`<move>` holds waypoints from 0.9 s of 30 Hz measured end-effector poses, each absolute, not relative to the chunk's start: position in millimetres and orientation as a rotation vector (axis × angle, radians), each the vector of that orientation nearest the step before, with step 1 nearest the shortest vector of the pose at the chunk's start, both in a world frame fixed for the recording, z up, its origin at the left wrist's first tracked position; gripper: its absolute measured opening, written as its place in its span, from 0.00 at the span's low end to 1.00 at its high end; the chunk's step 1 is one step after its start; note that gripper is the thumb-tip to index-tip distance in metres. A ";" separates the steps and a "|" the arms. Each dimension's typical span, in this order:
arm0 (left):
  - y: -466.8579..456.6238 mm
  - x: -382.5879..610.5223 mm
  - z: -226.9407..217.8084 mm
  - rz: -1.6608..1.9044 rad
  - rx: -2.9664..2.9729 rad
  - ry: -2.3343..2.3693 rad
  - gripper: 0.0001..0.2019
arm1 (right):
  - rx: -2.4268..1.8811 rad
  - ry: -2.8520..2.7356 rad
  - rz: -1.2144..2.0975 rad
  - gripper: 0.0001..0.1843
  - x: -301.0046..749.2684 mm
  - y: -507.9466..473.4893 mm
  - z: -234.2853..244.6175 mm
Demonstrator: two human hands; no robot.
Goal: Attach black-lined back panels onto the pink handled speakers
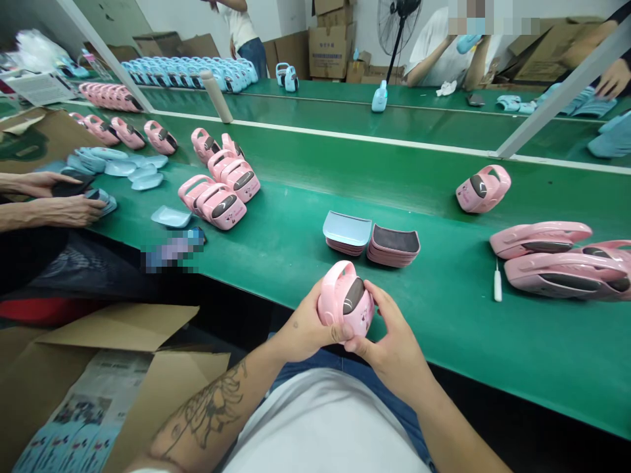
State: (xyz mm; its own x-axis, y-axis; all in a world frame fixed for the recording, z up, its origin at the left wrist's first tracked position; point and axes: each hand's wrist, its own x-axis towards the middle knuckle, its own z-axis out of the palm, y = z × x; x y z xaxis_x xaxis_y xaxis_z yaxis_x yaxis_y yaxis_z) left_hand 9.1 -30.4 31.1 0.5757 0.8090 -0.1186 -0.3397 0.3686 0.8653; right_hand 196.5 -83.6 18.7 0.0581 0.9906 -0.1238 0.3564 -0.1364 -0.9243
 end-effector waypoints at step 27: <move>-18.2 13.2 7.6 0.655 0.781 0.566 0.36 | -1.124 -2.074 0.466 0.35 247.6 -72.8 3.8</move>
State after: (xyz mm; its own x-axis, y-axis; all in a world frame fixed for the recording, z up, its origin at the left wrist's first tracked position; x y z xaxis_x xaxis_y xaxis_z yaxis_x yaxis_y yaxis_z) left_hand 13.2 -18.2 7.6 0.6655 0.7138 -0.2180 -0.3194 0.5363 0.7812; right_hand 247.6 -72.8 3.8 -0.3603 0.8320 0.4218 0.5720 0.5542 -0.6047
